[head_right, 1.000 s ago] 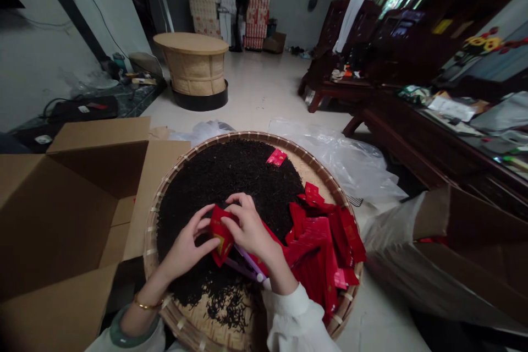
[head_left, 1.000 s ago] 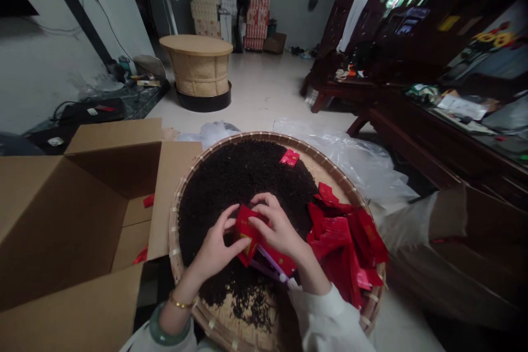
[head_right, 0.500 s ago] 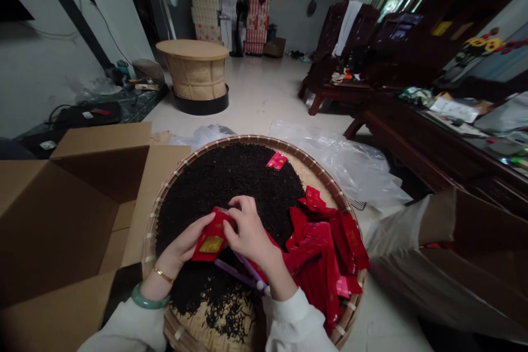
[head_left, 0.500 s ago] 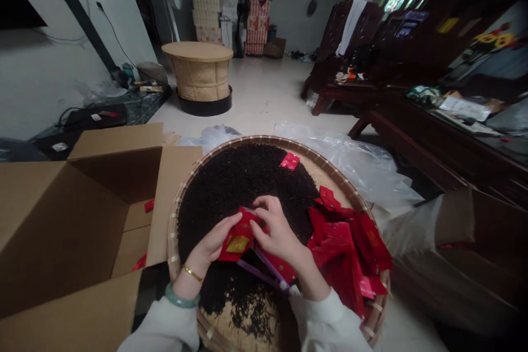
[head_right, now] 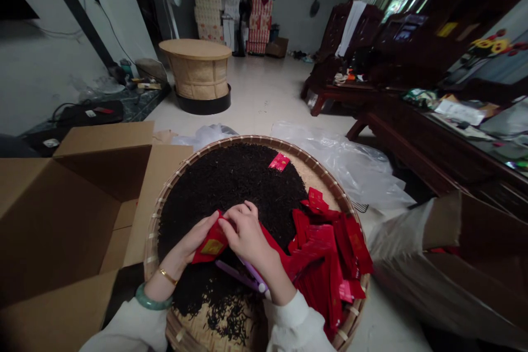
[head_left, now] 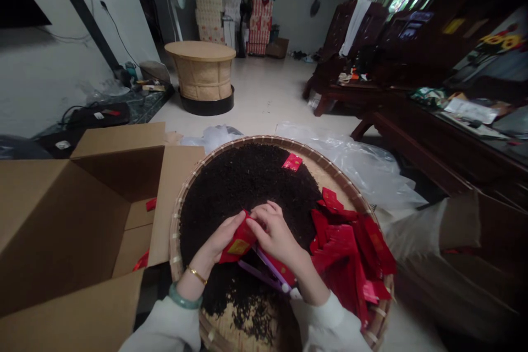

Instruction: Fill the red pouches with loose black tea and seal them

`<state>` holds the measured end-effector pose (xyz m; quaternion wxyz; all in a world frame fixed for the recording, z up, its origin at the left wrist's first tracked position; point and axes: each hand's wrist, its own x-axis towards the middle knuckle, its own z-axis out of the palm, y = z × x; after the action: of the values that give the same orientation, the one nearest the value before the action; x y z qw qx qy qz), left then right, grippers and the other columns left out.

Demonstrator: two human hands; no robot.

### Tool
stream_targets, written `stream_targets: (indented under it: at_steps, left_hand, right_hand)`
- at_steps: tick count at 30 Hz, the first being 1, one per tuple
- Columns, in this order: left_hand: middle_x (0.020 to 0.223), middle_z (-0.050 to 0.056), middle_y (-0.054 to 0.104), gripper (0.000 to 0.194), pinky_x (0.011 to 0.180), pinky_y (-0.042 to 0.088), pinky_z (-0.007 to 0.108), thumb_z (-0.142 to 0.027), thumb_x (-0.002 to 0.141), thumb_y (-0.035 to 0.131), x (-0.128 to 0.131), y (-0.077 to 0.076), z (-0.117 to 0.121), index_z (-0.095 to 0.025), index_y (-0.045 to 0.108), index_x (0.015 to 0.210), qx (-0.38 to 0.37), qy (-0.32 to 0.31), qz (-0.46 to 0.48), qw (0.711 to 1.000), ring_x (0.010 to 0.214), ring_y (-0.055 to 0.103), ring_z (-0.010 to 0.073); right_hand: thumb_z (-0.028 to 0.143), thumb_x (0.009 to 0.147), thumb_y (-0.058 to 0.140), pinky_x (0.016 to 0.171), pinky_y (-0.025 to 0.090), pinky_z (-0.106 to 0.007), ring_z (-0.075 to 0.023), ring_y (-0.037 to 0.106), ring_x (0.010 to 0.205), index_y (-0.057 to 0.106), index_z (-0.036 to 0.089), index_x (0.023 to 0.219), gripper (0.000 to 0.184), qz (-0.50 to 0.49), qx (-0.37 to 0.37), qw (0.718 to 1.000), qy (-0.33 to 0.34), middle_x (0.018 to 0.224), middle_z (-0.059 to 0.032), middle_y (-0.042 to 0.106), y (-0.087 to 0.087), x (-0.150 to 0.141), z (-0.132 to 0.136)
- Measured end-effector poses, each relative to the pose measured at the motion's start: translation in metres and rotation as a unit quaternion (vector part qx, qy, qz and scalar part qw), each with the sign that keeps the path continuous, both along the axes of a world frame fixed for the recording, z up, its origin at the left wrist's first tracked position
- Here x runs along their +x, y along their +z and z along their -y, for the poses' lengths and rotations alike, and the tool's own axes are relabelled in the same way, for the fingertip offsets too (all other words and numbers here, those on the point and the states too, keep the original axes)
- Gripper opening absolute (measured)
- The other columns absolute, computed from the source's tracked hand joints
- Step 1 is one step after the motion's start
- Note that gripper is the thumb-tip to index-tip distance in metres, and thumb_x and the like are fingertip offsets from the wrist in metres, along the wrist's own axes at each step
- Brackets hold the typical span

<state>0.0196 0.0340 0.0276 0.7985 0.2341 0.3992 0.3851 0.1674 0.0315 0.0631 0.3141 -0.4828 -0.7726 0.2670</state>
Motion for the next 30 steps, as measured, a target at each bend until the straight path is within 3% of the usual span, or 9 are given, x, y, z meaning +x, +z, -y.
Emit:
stream_targets:
  at_steps: [2, 5, 8, 11, 16, 21, 23, 27, 30]
  left_hand:
    - [0.067, 0.004, 0.068, 0.051, 0.054, 0.046, 0.022, -0.053, 0.058, 0.079, 0.000, 0.000, 0.000, -0.011, 0.067, 0.085, 0.014, -0.007, -0.006, 1.000, 0.057, 0.062, 0.0141]
    - [0.069, 0.004, 0.067, 0.053, 0.055, 0.044, 0.021, -0.056, 0.058, 0.077, 0.001, -0.002, -0.001, -0.011, 0.068, 0.084, 0.038, -0.011, -0.023, 0.999, 0.059, 0.060, 0.0128]
    - [0.068, 0.003, 0.066, 0.053, 0.057, 0.043, 0.021, -0.057, 0.058, 0.076, 0.002, -0.004, -0.002, -0.011, 0.068, 0.081, 0.054, -0.010, -0.042, 0.998, 0.060, 0.059, 0.0122]
    - [0.066, 0.003, 0.067, 0.053, 0.055, 0.041, 0.021, -0.057, 0.056, 0.077, 0.002, -0.005, -0.002, -0.010, 0.068, 0.079, 0.059, -0.007, -0.055, 0.997, 0.058, 0.057, 0.0116]
    - [0.062, 0.003, 0.066, 0.054, 0.050, 0.041, 0.021, -0.057, 0.057, 0.077, 0.001, -0.005, -0.002, -0.009, 0.068, 0.080, 0.055, -0.003, -0.048, 0.997, 0.051, 0.057, 0.0115]
    - [0.060, 0.007, 0.068, 0.060, 0.050, 0.046, 0.026, -0.065, 0.062, 0.069, -0.003, -0.008, -0.002, -0.009, 0.065, 0.082, 0.042, -0.030, -0.042, 0.998, 0.050, 0.061, 0.0165]
    - [0.062, 0.008, 0.069, 0.060, 0.051, 0.047, 0.026, -0.065, 0.064, 0.068, -0.005, -0.009, -0.002, -0.009, 0.064, 0.086, 0.038, -0.032, -0.032, 0.998, 0.051, 0.063, 0.0175]
    - [0.065, 0.009, 0.070, 0.057, 0.053, 0.049, 0.028, -0.062, 0.066, 0.068, -0.008, -0.014, -0.002, -0.010, 0.064, 0.087, 0.030, -0.025, -0.011, 0.999, 0.052, 0.064, 0.0183]
    - [0.064, 0.010, 0.070, 0.058, 0.052, 0.048, 0.027, -0.063, 0.066, 0.068, -0.009, -0.018, -0.003, -0.009, 0.064, 0.087, 0.030, -0.032, 0.006, 0.999, 0.052, 0.064, 0.0184]
  right_hand:
    - [0.026, 0.084, 0.061, 0.107, 0.020, -0.049, -0.0177, 0.059, 0.088, 0.057, 0.019, 0.067, 0.018, 0.008, -0.038, 0.999, 0.024, 0.075, 0.0005, 0.063, 0.001, 0.000, -0.002]
    - [0.029, 0.084, 0.062, 0.109, 0.011, -0.051, -0.0217, 0.056, 0.106, 0.051, 0.019, 0.057, 0.031, 0.029, -0.083, 0.995, 0.046, 0.069, 0.0012, 0.064, 0.001, 0.001, -0.003]
    - [0.029, 0.088, 0.055, 0.110, 0.004, -0.055, -0.0249, 0.044, 0.126, 0.052, 0.019, 0.059, 0.031, 0.040, -0.093, 0.994, 0.045, 0.073, -0.0004, 0.067, 0.000, 0.002, -0.004]
    - [0.029, 0.091, 0.051, 0.109, 0.000, -0.059, -0.0271, 0.037, 0.133, 0.054, 0.019, 0.062, 0.031, 0.033, -0.084, 0.995, 0.048, 0.084, -0.0030, 0.070, -0.001, 0.001, -0.002]
    - [0.034, 0.084, 0.061, 0.108, 0.004, -0.063, -0.0333, 0.032, 0.135, 0.059, 0.019, 0.061, 0.027, 0.005, -0.030, 0.999, 0.033, 0.113, -0.0062, 0.068, 0.002, 0.002, 0.001]
    - [0.034, 0.089, 0.052, 0.102, 0.036, -0.049, -0.0249, 0.052, 0.117, 0.067, 0.022, 0.085, 0.020, -0.106, 0.038, 0.992, -0.055, 0.109, -0.0094, 0.067, -0.007, 0.016, -0.018]
    - [0.033, 0.086, 0.056, 0.101, 0.038, -0.046, -0.0256, 0.052, 0.118, 0.066, 0.021, 0.101, 0.021, -0.094, 0.049, 0.988, -0.110, 0.120, -0.0123, 0.061, -0.019, 0.022, -0.036]
    - [0.027, 0.062, 0.080, 0.107, 0.030, -0.054, -0.0357, 0.024, 0.138, 0.042, 0.025, 0.137, 0.085, 0.037, -0.017, 0.996, -0.078, 0.151, -0.0153, 0.024, -0.042, 0.020, -0.074]
    - [0.023, 0.051, 0.087, 0.101, 0.033, -0.060, -0.0430, 0.022, 0.136, 0.041, 0.028, 0.138, 0.099, 0.140, -0.037, 0.988, -0.051, 0.151, -0.0164, 0.021, -0.047, 0.009, -0.089]
